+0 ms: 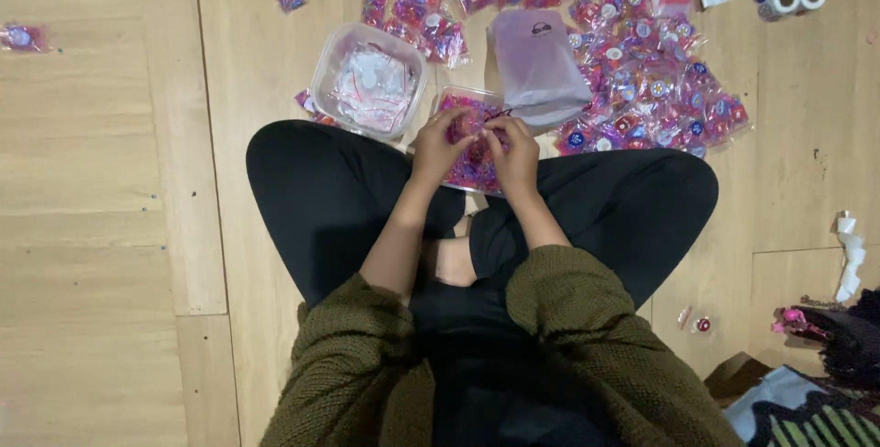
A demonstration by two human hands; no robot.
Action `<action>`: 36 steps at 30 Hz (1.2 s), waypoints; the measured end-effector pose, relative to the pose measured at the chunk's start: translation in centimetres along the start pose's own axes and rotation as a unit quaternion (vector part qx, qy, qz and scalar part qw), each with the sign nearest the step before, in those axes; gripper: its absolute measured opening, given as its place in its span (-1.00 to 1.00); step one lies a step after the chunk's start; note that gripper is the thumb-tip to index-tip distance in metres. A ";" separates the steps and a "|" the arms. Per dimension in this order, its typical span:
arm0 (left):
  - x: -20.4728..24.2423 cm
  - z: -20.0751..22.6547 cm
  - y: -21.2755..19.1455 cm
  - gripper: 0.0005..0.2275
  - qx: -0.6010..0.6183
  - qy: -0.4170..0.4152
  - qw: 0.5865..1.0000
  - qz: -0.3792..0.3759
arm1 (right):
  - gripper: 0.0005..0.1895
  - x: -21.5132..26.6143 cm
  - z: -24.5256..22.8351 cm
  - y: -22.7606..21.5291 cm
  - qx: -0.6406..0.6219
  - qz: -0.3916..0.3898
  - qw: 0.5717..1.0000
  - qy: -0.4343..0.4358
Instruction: Bagging small pink decorative items into plastic pouches while sitting on the floor
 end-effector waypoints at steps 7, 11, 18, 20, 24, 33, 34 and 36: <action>-0.2 0.5 0.1 -0.47 0.032 0.004 0.999 -0.029 | -0.87 -0.1 -0.5 0.0 -0.014 -0.002 1.000 -0.019; -0.1 0.0 0.4 -0.48 0.036 0.016 0.998 -0.038 | -0.85 -0.3 -1.4 -0.2 -0.031 -0.008 0.999 -0.029; -0.3 -1.2 1.1 -0.49 0.084 -0.011 0.994 -0.064 | -0.85 -0.8 -2.4 -0.6 -0.072 -0.015 0.997 -0.033; -0.1 -1.2 1.4 -0.51 0.157 -0.044 0.985 -0.064 | -0.83 -1.0 -2.4 -1.0 -0.073 -0.011 0.996 -0.046; 0.5 -1.8 2.0 -0.51 0.346 -0.152 0.919 -0.108 | -0.66 -1.4 -3.6 -1.8 0.000 -0.042 0.994 -0.102; -0.1 0.0 1.1 -0.72 0.371 -0.206 0.896 -0.127 | -0.86 -1.6 -2.7 -1.3 0.030 -0.071 0.993 -0.089; 0.1 -0.5 1.3 -0.72 0.371 -0.207 0.896 -0.128 | -0.86 -1.6 -2.6 -1.3 0.029 -0.072 0.993 -0.088; 0.7 -1.4 2.3 -0.58 0.439 -0.233 0.856 -0.142 | -0.90 -1.7 -2.5 -1.5 0.013 -0.068 0.994 -0.086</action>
Point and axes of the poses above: each hand's wrist, its own x-axis away from the middle knuckle, its own y-axis out of the palm, z = x × y, the point moved 7 cm from there along -x, towards the middle knuckle, and after that the axes turned 3 degrees about y, right-handed, at the moved point
